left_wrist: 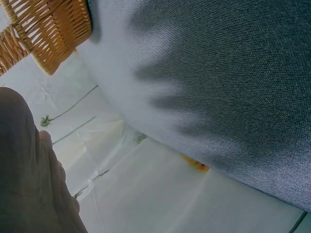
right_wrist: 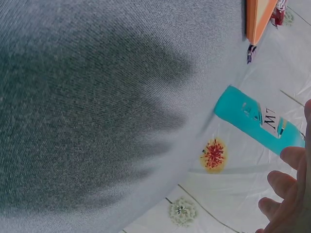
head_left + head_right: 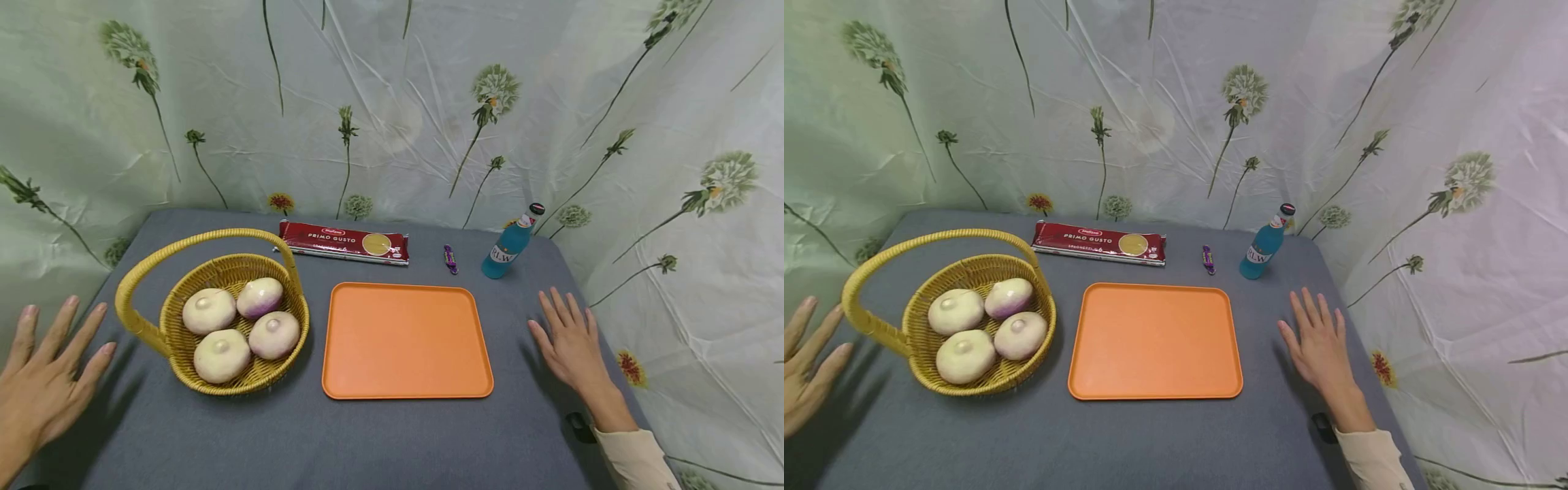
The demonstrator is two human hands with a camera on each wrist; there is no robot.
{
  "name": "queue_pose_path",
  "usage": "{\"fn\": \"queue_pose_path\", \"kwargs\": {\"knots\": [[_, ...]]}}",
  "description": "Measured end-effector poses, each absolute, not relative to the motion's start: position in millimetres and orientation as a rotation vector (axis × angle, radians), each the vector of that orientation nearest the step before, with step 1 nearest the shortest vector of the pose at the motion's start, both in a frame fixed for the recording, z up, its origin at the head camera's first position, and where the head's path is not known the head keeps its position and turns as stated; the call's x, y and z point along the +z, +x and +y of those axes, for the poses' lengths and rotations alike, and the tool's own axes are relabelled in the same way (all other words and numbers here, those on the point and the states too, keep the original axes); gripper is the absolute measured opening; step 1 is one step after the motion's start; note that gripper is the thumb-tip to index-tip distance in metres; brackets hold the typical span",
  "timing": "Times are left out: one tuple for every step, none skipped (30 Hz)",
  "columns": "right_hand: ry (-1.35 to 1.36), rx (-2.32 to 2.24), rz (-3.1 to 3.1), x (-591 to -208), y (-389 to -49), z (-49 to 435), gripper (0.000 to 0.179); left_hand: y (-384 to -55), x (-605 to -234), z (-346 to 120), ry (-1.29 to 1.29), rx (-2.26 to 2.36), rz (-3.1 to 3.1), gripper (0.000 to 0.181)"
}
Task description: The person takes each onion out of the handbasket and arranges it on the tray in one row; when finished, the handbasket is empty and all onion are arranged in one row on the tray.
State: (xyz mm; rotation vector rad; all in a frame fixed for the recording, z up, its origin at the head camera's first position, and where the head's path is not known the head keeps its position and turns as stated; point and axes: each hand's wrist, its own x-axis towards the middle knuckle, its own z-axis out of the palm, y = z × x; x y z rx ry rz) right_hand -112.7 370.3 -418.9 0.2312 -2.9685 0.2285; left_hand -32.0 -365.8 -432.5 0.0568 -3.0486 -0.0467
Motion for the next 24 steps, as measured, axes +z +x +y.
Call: {"fn": "queue_pose_path", "kwargs": {"knots": [[0.23, 0.231, -2.97, -419.2, -112.6, 370.4, 0.064, -32.2, -432.7, -366.1, 0.053, -0.053, -3.046, 0.071], [0.229, 0.232, -2.971, -419.2, -112.5, 370.4, 0.064, -32.3, -432.8, -366.3, 0.05, -0.06, -3.045, 0.071], [0.228, 0.232, -2.972, -419.1, -112.3, 370.4, 0.064, -32.5, -432.8, -366.4, 0.048, -0.066, -3.043, 0.071], [0.227, 0.232, -2.973, -419.1, -112.1, 370.4, 0.064, -32.6, -433.1, -366.6, 0.042, -0.078, -3.04, 0.071], [0.225, 0.236, -2.977, -419.2, -111.5, 370.5, 0.065, -32.8, -433.1, -366.6, 0.042, -0.085, -3.04, 0.071], [0.227, 0.236, -2.976, -419.7, -111.3, 370.8, 0.065, -33.0, -433.3, -366.5, 0.043, -0.097, -3.039, 0.072], [0.224, 0.235, -2.977, -419.9, -110.6, 370.9, 0.065, -33.2, -433.4, -366.0, 0.047, -0.101, -3.041, 0.073], [0.222, 0.231, -2.976, -419.8, -110.0, 371.0, 0.065, -33.5, -433.5, -365.4, 0.052, -0.102, -3.043, 0.074], [0.222, 0.23, -2.974, -420.0, -109.4, 370.9, 0.065, -33.6, -433.7, -364.8, 0.059, -0.106, -3.043, 0.076], [0.222, 0.227, -2.971, -420.1, -109.2, 370.9, 0.065, -34.0, -434.0, -364.3, 0.067, -0.109, -3.044, 0.078], [0.222, 0.227, -2.969, -420.0, -109.2, 370.7, 0.065, -34.3, -434.2, -363.7, 0.081, -0.106, -3.049, 0.08], [0.223, 0.223, -2.965, -419.8, -109.2, 370.3, 0.065, -34.8, -434.5, -363.2, 0.094, -0.105, -3.05, 0.083], [0.223, 0.22, -2.964, -419.8, -109.3, 369.9, 0.065, -35.1, -435.0, -362.9, 0.105, -0.106, -3.05, 0.084], [0.225, 0.222, -2.963, -419.9, -109.4, 369.2, 0.065, -35.4, -434.9, -362.8, 0.116, -0.102, -3.051, 0.087], [0.228, 0.226, -2.964, -419.9, -109.4, 368.4, 0.065, -35.6, -435.1, -362.8, 0.129, -0.098, -3.051, 0.089], [0.229, 0.229, -2.966, -419.7, -109.3, 367.6, 0.065, -35.9, -435.0, -362.7, 0.141, -0.089, -3.054, 0.091], [0.229, 0.234, -2.969, -419.7, -109.3, 366.9, 0.065, -36.1, -434.9, -362.6, 0.148, -0.082, -3.056, 0.092], [0.231, 0.235, -2.97, -419.7, -109.3, 366.2, 0.065, -36.3, -434.8, -362.6, 0.152, -0.079, -3.056, 0.094], [0.232, 0.239, -2.971, -419.5, -109.3, 365.3, 0.065, -36.3, -434.6, -362.4, 0.152, -0.075, -3.056, 0.094], [0.233, 0.24, -2.971, -419.3, -109.3, 364.2, 0.065, -36.5, -434.2, -362.0, 0.153, -0.068, -3.059, 0.096], [0.234, 0.236, -2.972, -419.2, -109.5, 363.4, 0.065, -36.5, -433.9, -361.5, 0.148, -0.067, -3.062, 0.097], [0.236, 0.237, -2.97, -419.0, -109.7, 362.4, 0.065, -36.5, -433.3, -360.9, 0.141, -0.06, -3.07, 0.097], [0.236, 0.239, -2.968, -419.0, -110.0, 361.6, 0.065, -36.6, -432.6, -360.2, 0.133, -0.051, -3.076, 0.098], [0.237, 0.241, -2.967, -418.9, -110.3, 360.6, 0.064, -36.8, -432.1, -359.2, 0.123, -0.037, -3.084, 0.099]]}}
